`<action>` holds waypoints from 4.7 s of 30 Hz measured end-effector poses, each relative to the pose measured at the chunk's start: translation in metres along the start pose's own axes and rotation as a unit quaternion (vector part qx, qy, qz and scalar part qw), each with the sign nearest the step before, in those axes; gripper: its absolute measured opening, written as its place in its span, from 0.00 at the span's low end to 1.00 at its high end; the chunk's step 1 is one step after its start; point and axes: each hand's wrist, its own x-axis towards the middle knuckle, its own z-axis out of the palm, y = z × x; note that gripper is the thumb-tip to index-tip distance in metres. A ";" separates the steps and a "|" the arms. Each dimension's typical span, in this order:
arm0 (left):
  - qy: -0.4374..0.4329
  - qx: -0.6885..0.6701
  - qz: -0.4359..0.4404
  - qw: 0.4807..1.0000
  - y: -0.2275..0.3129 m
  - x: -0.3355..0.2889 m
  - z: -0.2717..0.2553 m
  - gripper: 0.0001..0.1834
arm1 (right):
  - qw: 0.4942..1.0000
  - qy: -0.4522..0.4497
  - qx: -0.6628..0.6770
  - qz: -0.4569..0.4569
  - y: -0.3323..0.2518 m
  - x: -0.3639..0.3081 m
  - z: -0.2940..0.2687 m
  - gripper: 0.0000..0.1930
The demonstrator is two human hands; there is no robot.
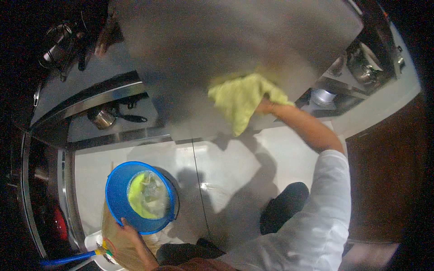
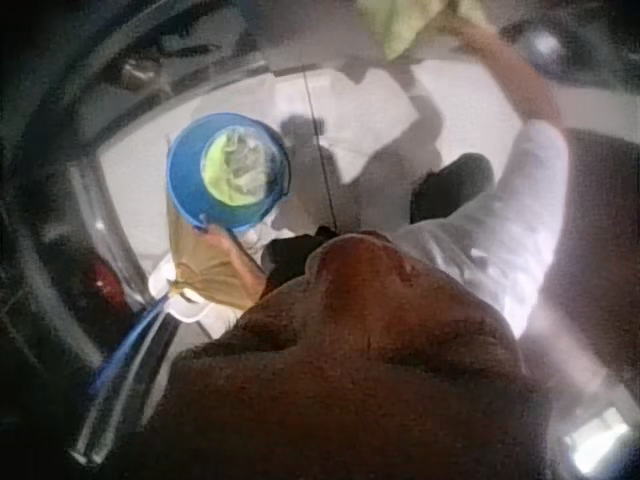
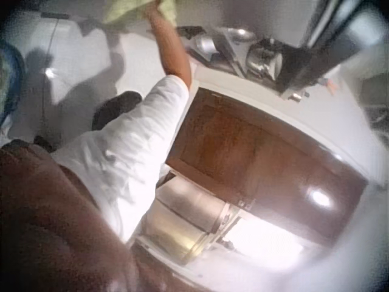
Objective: The person cleans a commercial kitchen by wiping stainless steel shelves and cabinet surfaces with a cloth, then sweeps the tiled floor with a broom and dustpan. They wipe the cabinet door and floor area, then sweep debris into the dustpan.
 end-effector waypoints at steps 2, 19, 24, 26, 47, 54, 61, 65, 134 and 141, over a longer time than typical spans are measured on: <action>-0.018 0.071 -0.005 0.997 0.008 -0.003 0.004 0.15 | 0.998 -0.056 -0.009 0.005 0.049 -0.009 0.069 0.25; 0.027 0.189 0.093 0.977 0.028 0.002 0.005 0.13 | 0.992 -0.070 0.098 0.042 0.133 -0.042 0.164 0.18; 0.006 0.138 0.077 0.987 0.038 -0.007 0.019 0.13 | 0.935 0.171 -0.276 -0.145 0.062 -0.094 -0.056 0.23; 0.001 0.171 0.060 0.984 0.047 -0.009 0.017 0.12 | 0.847 0.270 -0.372 -0.267 0.032 -0.097 -0.125 0.19; -0.025 0.133 -0.008 0.991 0.036 -0.004 0.004 0.18 | 0.676 0.713 -0.150 0.112 0.074 -0.018 0.040 0.19; -0.026 0.126 0.098 0.987 0.033 -0.002 0.006 0.17 | 0.746 0.562 -0.026 0.356 0.125 -0.022 0.260 0.20; -0.060 0.190 0.049 0.979 0.053 -0.005 0.010 0.16 | 0.377 0.696 0.481 0.378 0.104 -0.006 0.258 0.19; -0.025 0.133 0.045 0.990 0.022 0.009 0.004 0.15 | 0.509 0.697 0.425 0.273 0.081 -0.002 0.218 0.16; -0.489 0.641 0.179 0.564 -0.012 0.013 0.150 0.18 | 0.924 0.096 0.046 -0.367 -0.122 -0.109 0.119 0.07; -0.498 0.645 0.193 0.547 -0.011 0.018 0.146 0.18 | 0.946 0.030 0.034 -0.322 -0.126 -0.112 0.109 0.07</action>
